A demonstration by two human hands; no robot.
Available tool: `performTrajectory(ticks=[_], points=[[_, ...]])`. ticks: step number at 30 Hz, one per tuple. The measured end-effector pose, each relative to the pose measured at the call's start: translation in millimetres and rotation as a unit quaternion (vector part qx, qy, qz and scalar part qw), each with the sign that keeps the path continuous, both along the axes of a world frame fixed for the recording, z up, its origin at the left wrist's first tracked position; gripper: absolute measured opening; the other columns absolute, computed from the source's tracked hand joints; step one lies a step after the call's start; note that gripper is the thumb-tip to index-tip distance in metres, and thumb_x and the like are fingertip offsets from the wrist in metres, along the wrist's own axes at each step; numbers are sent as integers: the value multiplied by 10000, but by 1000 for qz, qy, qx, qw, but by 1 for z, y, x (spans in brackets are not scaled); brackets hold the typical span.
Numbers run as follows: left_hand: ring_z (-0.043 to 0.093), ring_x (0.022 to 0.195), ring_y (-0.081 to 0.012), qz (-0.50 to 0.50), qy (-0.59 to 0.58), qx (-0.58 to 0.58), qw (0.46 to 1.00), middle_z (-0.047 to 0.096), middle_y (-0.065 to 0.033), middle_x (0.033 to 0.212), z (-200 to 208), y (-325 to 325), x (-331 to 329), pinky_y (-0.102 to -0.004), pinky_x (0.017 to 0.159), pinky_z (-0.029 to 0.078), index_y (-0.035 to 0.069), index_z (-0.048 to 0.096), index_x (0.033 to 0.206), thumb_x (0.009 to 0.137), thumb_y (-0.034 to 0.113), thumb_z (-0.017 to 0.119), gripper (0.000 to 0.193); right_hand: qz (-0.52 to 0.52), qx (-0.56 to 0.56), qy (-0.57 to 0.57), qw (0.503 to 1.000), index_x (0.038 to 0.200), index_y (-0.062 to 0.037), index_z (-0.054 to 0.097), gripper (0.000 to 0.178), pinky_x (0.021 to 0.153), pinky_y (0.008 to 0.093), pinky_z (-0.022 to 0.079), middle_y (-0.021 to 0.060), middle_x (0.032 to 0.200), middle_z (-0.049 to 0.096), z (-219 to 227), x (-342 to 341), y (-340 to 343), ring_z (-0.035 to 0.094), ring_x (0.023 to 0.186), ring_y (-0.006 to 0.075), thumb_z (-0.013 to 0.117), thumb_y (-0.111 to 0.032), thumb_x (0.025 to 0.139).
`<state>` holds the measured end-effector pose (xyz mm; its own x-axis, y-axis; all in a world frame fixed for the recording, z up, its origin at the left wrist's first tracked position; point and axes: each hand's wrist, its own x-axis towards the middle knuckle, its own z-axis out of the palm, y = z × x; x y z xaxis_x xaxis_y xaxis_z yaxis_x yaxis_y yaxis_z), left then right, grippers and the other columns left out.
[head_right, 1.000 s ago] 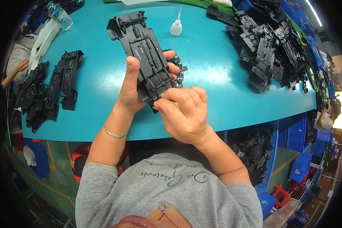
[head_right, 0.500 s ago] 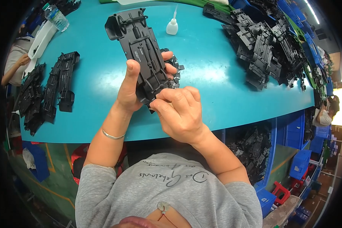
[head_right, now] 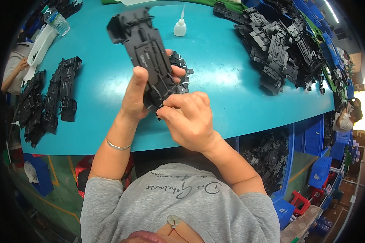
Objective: The person assembles toy car chassis by picking up small plastic pieces, dabbing them in glue on a piece of cardboard, and attaching them onto the chassis frames by hand.
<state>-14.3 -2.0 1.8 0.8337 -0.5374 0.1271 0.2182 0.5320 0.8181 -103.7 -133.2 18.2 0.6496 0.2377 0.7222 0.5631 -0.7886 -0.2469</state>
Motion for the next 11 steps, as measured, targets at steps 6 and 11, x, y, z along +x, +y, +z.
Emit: performTrajectory(ticks=[6,11], points=[[623,1051,-237,78,59,-46,994,613,-208,1154,6,17,14,-382,881,560,-28,485,1212,868,660,532,770,-104,155,243,952,1017,-51,683,217,704,343,503,109,921,641,-10,50,-60,626,751,244,681,-52,800],[617,1073,-246,94,55,-22,994,613,-201,1161,4,18,17,-387,878,560,1,472,1252,870,662,527,766,-132,52,384,912,1038,-77,703,210,752,364,507,113,953,651,-28,77,-74,649,835,232,673,-113,834]])
